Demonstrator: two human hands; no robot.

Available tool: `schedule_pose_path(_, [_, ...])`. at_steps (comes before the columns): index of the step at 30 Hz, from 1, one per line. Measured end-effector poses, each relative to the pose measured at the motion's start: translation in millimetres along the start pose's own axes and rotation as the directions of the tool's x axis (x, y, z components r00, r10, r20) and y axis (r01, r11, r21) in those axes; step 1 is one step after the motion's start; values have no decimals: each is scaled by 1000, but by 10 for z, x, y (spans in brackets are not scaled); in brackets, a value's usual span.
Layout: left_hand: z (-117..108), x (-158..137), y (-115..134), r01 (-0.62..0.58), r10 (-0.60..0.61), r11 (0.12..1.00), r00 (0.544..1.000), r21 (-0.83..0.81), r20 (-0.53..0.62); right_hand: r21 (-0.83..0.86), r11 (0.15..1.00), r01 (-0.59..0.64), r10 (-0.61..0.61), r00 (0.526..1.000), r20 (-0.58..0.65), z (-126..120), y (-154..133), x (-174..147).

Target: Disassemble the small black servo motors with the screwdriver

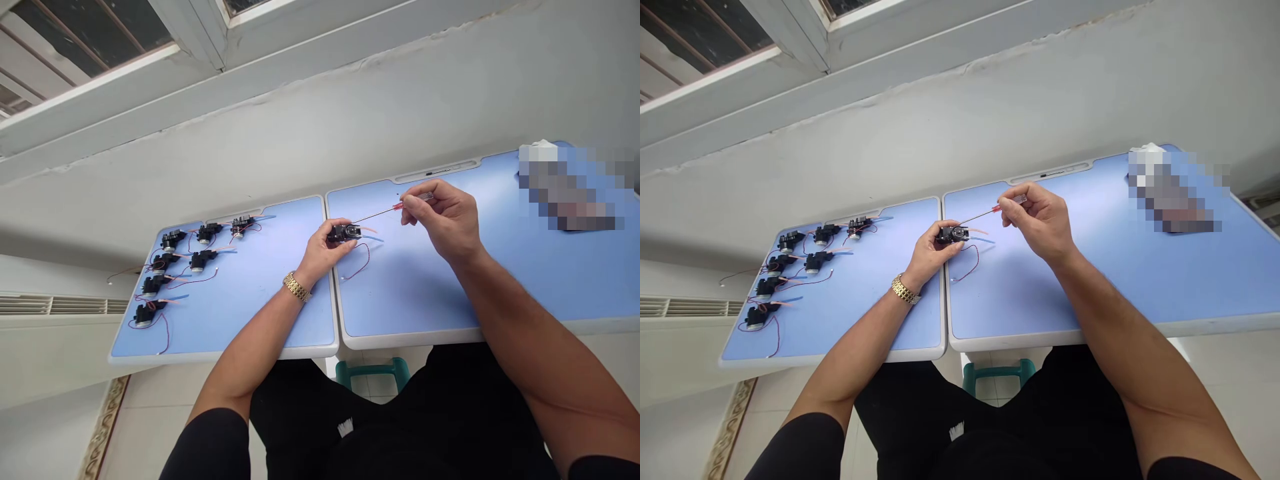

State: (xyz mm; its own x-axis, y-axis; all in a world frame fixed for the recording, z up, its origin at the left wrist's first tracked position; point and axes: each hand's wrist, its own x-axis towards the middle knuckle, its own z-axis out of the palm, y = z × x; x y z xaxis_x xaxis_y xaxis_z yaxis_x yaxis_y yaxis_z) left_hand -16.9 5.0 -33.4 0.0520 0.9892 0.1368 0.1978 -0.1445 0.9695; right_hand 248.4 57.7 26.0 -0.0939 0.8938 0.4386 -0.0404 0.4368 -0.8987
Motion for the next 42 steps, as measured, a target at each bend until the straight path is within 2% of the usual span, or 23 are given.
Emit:
schedule_pose_path(7, [5,-2,-20,34,-35,997,999,-75,-14,-66,997,38,-36,999,23,6,-64,-73])
schedule_pose_path(13, [-8,12,-28,-18,17,999,1000,-50,-13,-125,991,40,-37,999,29,11,-103,-79])
schedule_pose_path(25, [-13,13,-41,-28,28,1000,999,-13,-18,-209,976,62,-52,997,52,15,-71,-107])
schedule_pose_path(42, [-5,18,-39,-38,38,999,999,-4,-12,-202,977,73,-63,997,53,23,-101,-115])
